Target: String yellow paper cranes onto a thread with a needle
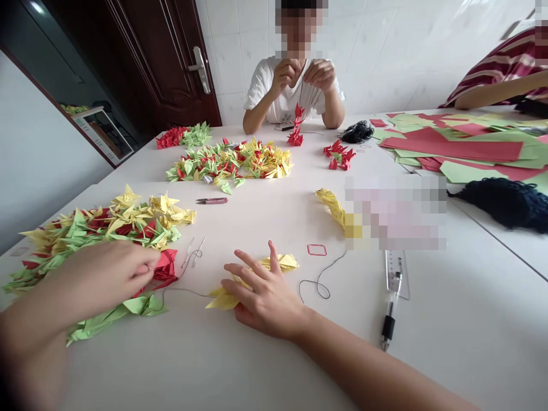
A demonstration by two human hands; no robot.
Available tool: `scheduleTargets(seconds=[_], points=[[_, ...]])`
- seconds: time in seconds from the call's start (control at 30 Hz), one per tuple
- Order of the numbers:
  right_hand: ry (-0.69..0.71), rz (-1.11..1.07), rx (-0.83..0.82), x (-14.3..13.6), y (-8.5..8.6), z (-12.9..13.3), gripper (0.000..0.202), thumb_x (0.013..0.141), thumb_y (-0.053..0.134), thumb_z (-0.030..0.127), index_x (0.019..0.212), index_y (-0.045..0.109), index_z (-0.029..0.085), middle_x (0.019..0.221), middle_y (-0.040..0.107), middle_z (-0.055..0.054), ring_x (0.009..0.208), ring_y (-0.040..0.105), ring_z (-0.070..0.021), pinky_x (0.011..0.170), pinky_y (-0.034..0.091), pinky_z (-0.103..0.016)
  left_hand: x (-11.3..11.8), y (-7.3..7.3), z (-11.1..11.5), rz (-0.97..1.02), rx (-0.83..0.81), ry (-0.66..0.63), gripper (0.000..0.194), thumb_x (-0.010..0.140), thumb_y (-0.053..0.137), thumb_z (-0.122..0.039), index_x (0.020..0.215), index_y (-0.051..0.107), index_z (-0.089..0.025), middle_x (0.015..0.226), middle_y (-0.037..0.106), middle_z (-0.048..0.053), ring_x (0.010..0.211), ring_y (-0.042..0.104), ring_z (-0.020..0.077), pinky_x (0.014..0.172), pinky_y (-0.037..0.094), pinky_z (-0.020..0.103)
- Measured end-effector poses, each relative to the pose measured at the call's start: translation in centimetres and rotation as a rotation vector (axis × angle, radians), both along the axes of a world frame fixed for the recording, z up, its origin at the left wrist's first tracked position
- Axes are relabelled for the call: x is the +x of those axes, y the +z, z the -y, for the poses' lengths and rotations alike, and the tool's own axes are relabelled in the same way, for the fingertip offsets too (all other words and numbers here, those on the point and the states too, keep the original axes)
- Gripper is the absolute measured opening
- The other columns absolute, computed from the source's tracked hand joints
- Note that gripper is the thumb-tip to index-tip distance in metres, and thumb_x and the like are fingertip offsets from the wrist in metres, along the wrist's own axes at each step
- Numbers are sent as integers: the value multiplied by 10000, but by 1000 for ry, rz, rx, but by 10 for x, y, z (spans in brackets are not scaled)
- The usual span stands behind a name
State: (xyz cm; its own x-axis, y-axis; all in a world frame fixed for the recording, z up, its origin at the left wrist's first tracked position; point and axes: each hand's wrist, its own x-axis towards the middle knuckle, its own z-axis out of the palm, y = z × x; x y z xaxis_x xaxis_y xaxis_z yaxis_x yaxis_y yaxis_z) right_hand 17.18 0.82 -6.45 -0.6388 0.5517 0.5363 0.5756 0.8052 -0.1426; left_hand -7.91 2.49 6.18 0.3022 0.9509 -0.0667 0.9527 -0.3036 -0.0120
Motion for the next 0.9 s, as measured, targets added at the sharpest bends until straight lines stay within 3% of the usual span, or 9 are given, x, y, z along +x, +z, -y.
scheduleTargets(seconds=[0.1, 0.2, 0.33, 0.47, 0.57, 0.63, 0.77, 0.9], points=[[124, 104, -14, 2, 4, 0, 461, 840, 525, 358, 1289, 511, 249, 1301, 578, -67, 1371, 302, -268, 1090, -54, -610, -2, -12, 4, -71, -158, -83, 186, 541, 622, -106, 556, 475, -220, 493, 469, -35, 433, 435, 149, 439, 167, 250], [238, 147, 2, 3, 9, 1, 600, 823, 471, 450, 1369, 439, 204, 1349, 541, -76, 1397, 238, -283, 1098, -41, -602, -1, -19, 9, -123, -146, -118, 226, 568, 707, -218, 745, 567, -233, 647, 591, -1, 611, 592, 226, 504, 299, 258], [290, -123, 88, 6, 10, 4, 558, 818, 423, 457, 1289, 513, 172, 1200, 648, -63, 1302, 418, -260, 1133, 3, -547, 17, -19, 12, -150, -96, -188, 210, 726, 665, -338, 861, 584, -199, 885, 650, 69, 879, 618, 279, 685, 418, 311], [143, -392, 58, 12, 10, 2, 360, 808, 397, 247, 1108, 594, 215, 948, 708, -43, 1111, 584, -248, 1111, 182, -553, 49, -32, 17, 29, -118, -248, 326, 898, 444, -467, 996, 550, -175, 1005, 625, 97, 946, 599, 273, 756, 447, 360], [-78, -530, -33, 15, 9, -3, 320, 794, 358, 110, 984, 591, 217, 878, 688, -49, 1071, 591, -239, 1041, 322, -514, 67, -52, 22, 173, -114, -291, 463, 875, 430, -557, 1086, 509, -152, 1042, 612, 120, 968, 590, 282, 760, 463, 378], [-176, -557, -81, 15, 7, -6, 291, 794, 358, 85, 935, 578, 214, 857, 674, -52, 1077, 572, -235, 1016, 350, -491, 73, -60, 24, 170, -141, -311, 441, 861, 461, -550, 1041, 534, -154, 967, 633, 109, 904, 605, 281, 725, 465, 375], [-133, -421, -124, 13, 5, -9, 290, 718, 382, 38, 838, 574, 219, 824, 659, -32, 1132, 526, -234, 1051, 292, -502, 72, -60, 21, 107, -195, -315, 141, 858, 501, -312, 847, 569, -190, 799, 654, 50, 780, 628, 236, 638, 428, 315], [14, -206, -160, 10, 4, -7, 245, 671, 474, 140, 854, 614, 223, 986, 650, -40, 1281, 382, -302, 1089, 87, -601, 66, -50, 15, 42, -285, -276, 146, 812, 557, -323, 741, 559, -195, 731, 661, 24, 676, 639, 219, 531, 352, 274]])
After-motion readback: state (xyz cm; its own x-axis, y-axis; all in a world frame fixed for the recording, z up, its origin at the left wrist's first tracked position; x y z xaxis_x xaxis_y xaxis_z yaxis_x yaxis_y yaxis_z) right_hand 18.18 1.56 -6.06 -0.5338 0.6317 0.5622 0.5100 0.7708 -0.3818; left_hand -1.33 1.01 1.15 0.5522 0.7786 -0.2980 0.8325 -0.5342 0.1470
